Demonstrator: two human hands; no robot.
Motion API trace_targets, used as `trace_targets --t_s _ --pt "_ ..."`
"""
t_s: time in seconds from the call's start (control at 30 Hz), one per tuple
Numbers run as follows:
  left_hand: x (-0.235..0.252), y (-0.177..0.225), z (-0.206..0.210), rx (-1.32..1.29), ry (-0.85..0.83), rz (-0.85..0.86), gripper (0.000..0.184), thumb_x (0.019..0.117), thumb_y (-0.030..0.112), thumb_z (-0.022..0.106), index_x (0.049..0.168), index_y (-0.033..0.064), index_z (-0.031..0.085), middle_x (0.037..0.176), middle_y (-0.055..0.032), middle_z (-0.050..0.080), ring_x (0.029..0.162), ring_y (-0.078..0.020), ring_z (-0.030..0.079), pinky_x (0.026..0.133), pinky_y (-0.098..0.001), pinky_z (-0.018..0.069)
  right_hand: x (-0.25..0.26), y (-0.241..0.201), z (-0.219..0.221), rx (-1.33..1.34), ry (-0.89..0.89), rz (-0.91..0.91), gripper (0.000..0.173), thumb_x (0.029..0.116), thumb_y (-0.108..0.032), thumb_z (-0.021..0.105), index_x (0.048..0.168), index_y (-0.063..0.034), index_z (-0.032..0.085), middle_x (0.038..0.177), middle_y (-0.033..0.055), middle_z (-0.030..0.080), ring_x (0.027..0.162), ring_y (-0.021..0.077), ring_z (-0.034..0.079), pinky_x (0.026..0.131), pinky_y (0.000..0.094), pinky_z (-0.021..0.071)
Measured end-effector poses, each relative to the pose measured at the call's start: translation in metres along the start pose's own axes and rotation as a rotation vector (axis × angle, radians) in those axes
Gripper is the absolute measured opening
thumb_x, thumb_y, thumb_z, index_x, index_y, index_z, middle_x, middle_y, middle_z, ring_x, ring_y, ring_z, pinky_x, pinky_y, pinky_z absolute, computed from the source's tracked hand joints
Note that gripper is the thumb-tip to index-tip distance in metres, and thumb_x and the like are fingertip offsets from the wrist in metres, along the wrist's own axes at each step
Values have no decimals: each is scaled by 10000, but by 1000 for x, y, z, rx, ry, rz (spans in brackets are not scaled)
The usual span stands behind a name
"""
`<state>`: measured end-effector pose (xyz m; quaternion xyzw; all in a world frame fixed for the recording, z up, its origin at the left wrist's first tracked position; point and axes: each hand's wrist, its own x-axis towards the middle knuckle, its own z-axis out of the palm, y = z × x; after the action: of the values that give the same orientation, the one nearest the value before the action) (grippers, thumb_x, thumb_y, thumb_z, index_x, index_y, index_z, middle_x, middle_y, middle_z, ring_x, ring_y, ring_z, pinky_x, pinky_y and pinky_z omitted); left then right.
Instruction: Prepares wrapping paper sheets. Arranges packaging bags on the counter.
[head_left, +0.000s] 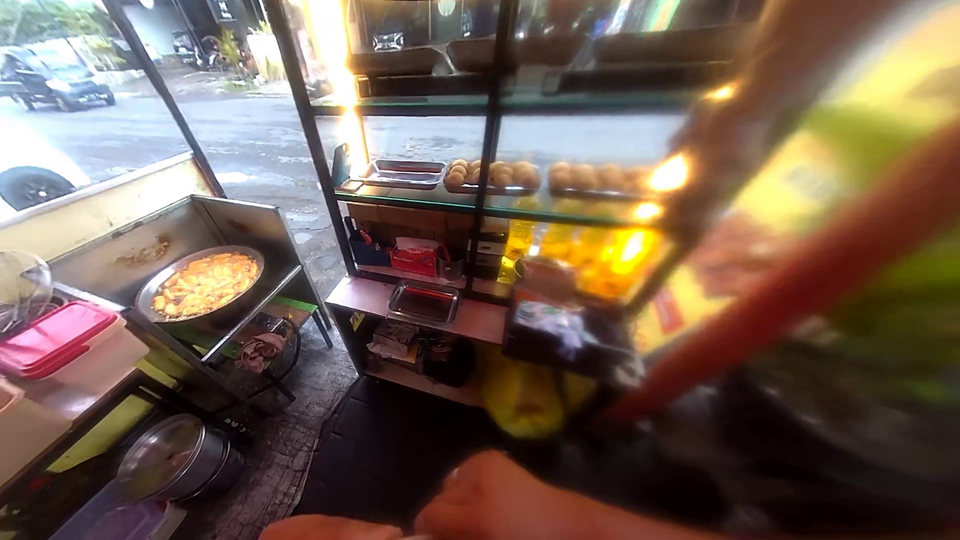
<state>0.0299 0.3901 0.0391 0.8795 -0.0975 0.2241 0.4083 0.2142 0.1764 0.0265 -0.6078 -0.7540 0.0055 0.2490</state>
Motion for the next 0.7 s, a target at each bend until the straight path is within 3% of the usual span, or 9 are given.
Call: trace_targets --t_s 0.1,0.2,0.27,0.33,0.4,0.47,0.63,0.7 --pt "2 -1 -11 -169 141 -105 191 885 125 807 1045 90 707 970 -16 782 854 -100 753 755 -276 647 1 7 -2 32 238 -2 181 1030 -285 601 1094 -150 704 737 -8 686 639 154 636 565 331 510" --pt "1 -8 -3 -340 367 -254 226 873 214 824 1037 145 684 884 36 746 731 -50 697 650 -214 598 -4 15 -3 50 396 32 239 1064 -332 557 1098 -145 702 707 0 644 629 142 603 578 302 483" --pt "4 -16 23 -454 549 -242 224 904 300 789 1063 171 697 908 43 740 776 -44 699 702 -216 598 -6 18 0 78 483 62 253 1068 -333 556 1082 -124 698 719 19 649 640 139 606 593 284 489" --pt "10 -16 63 -517 738 -233 243 952 395 703 1139 242 724 1018 97 754 898 -18 711 809 -224 607 -5 18 2 140 582 105 255 1072 -318 559 1044 -98 686 761 39 665 695 123 637 643 253 527" --pt "19 -6 96 -487 870 -282 218 977 436 629 1126 300 710 1002 172 760 891 40 710 811 -187 603 -3 19 3 196 652 127 259 1073 -298 557 1018 -75 677 775 52 662 714 113 646 650 237 535" --pt "31 -4 108 -422 924 -237 200 1004 419 598 1122 289 695 984 188 751 878 58 701 801 -171 597 -1 24 1 243 668 128 264 1074 -282 556 1014 -57 681 786 60 680 733 104 664 673 231 552" --pt "49 -14 91 -331 899 -72 209 994 452 622 1055 297 749 914 178 755 819 61 702 749 -157 595 -3 34 -8 332 661 95 258 1078 -268 555 1019 -41 664 833 64 699 794 79 686 729 213 568" --pt "55 -9 81 -328 816 -43 283 1030 502 530 1088 295 714 985 149 756 911 23 710 827 -208 597 -6 40 -14 349 660 104 316 1088 -294 534 997 -23 669 826 84 706 786 91 694 722 235 572"
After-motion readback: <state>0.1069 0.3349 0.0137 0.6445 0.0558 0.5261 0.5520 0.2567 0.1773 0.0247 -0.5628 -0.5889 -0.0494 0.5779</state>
